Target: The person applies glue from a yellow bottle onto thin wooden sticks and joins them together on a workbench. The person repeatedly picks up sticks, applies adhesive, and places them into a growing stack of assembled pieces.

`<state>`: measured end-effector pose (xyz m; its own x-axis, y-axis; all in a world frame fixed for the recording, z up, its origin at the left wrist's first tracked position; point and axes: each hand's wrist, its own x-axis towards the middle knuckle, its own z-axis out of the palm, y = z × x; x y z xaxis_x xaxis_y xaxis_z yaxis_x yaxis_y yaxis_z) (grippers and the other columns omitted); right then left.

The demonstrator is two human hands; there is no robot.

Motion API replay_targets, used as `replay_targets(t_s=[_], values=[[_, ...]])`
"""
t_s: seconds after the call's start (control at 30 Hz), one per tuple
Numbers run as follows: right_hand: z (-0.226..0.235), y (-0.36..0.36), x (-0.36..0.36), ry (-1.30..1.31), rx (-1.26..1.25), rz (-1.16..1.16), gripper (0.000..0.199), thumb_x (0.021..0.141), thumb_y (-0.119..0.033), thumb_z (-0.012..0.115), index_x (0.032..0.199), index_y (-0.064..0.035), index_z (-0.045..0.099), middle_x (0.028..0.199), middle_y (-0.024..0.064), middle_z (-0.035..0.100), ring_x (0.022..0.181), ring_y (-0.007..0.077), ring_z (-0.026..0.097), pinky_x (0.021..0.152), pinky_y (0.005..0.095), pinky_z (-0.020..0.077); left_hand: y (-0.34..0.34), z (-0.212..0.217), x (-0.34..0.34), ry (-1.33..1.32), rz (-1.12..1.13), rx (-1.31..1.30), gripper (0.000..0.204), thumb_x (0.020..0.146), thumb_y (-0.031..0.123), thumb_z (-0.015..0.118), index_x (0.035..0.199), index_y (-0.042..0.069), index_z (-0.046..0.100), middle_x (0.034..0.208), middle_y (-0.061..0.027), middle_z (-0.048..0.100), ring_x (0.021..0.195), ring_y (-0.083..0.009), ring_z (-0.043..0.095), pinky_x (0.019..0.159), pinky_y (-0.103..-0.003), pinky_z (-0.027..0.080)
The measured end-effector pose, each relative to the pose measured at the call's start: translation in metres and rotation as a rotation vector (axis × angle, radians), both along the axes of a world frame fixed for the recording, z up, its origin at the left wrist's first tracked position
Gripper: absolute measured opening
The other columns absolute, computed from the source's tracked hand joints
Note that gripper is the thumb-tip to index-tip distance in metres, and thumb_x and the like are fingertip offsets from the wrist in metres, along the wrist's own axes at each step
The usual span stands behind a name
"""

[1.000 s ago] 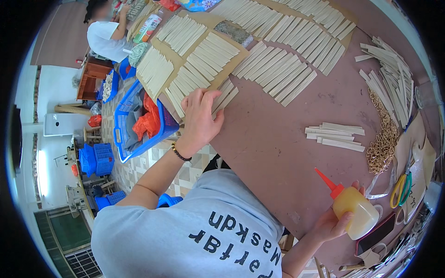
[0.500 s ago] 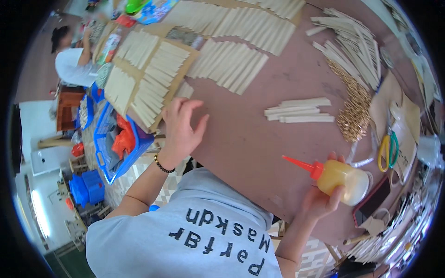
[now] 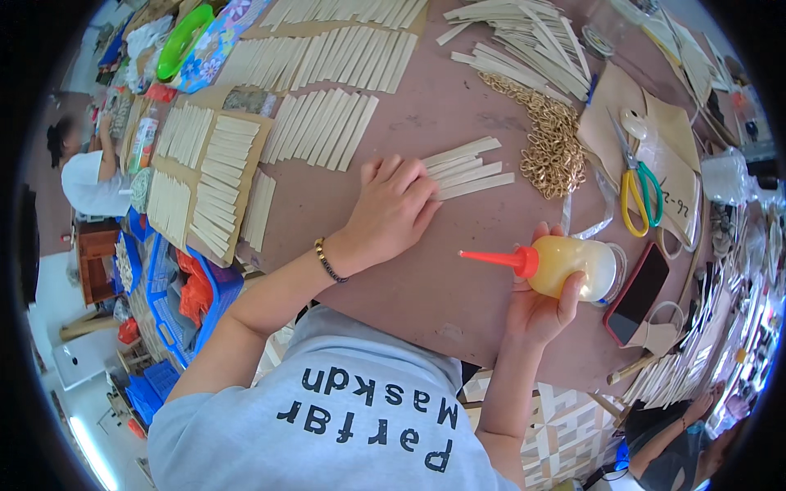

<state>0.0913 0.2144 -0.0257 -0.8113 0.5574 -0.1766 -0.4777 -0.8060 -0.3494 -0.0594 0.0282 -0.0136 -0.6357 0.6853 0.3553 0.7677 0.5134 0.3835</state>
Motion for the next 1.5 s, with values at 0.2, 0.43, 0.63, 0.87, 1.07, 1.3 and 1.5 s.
replay_targets(t_s=[0.2,0.43,0.63,0.87,1.07,1.3,1.5], values=[[0.008,-0.001,-0.002,-0.167,0.186,-0.101,0.054,0.093,-0.027,0.055,0.135,-0.001,0.032,0.135,0.021,0.043,0.128,0.0379,0.041,0.099,0.0542,0.0442,-0.033,0.015,0.046,-0.14,-0.019,-0.078,0.019,0.072,0.014,0.072,0.084,0.01,0.057,0.092,-0.004,0.049,0.09,-0.0241,0.046,0.085,-0.04,0.03],[0.01,-0.011,-0.004,-0.335,0.599,-0.164,0.055,0.087,-0.02,0.063,0.132,0.001,0.037,0.129,0.0204,0.049,0.122,0.0404,0.048,0.099,0.0463,0.0447,-0.06,0.01,0.082,-0.242,-0.001,-0.019,0.026,0.069,0.013,0.075,0.091,0.01,0.061,0.093,-0.0046,0.051,0.087,-0.024,0.049,0.081,-0.04,0.031],[0.013,-0.017,0.0,-0.347,0.868,-0.183,0.057,0.086,-0.021,0.064,0.131,-0.0002,0.038,0.129,0.0216,0.049,0.12,0.0409,0.049,0.098,0.0472,0.0456,-0.067,0.008,0.081,-0.249,-0.003,0.039,0.027,0.068,0.008,0.075,0.091,0.011,0.063,0.089,-0.0037,0.051,0.083,-0.0224,0.05,0.079,-0.039,0.031],[0.011,-0.019,0.0,-0.391,0.915,-0.199,0.057,0.085,-0.02,0.066,0.131,0.0,0.038,0.126,0.0217,0.05,0.118,0.0406,0.051,0.098,0.047,0.0456,-0.068,0.003,0.08,-0.256,-0.041,0.047,0.023,0.069,0.005,0.074,0.088,0.012,0.065,0.087,-0.0031,0.05,0.081,-0.0207,0.05,0.078,-0.039,0.032],[0.011,-0.022,-0.001,-0.362,0.95,-0.211,0.057,0.086,-0.02,0.065,0.131,0.0001,0.038,0.126,0.0222,0.05,0.117,0.0416,0.051,0.097,0.047,0.0465,-0.068,0.002,0.08,-0.243,-0.042,0.054,0.022,0.069,0.005,0.073,0.088,0.012,0.065,0.086,-0.0029,0.05,0.081,-0.0209,0.05,0.078,-0.039,0.032],[0.009,-0.024,0.001,-0.368,0.955,-0.221,0.057,0.085,-0.02,0.065,0.131,-0.0014,0.038,0.126,0.0219,0.05,0.118,0.041,0.051,0.096,0.0491,0.0464,-0.069,0.001,0.08,-0.244,-0.041,0.065,0.022,0.069,0.006,0.073,0.089,0.012,0.065,0.086,-0.0031,0.05,0.079,-0.0206,0.05,0.077,-0.038,0.032],[0.008,-0.032,0.008,-0.333,0.956,-0.124,0.058,0.083,-0.021,0.067,0.131,-0.0036,0.039,0.127,0.0208,0.05,0.119,0.0404,0.05,0.095,0.0507,0.0475,-0.07,0.003,0.081,-0.251,-0.041,0.068,0.023,0.069,0.005,0.073,0.089,0.012,0.065,0.086,-0.0031,0.05,0.079,-0.0204,0.05,0.077,-0.038,0.032]])
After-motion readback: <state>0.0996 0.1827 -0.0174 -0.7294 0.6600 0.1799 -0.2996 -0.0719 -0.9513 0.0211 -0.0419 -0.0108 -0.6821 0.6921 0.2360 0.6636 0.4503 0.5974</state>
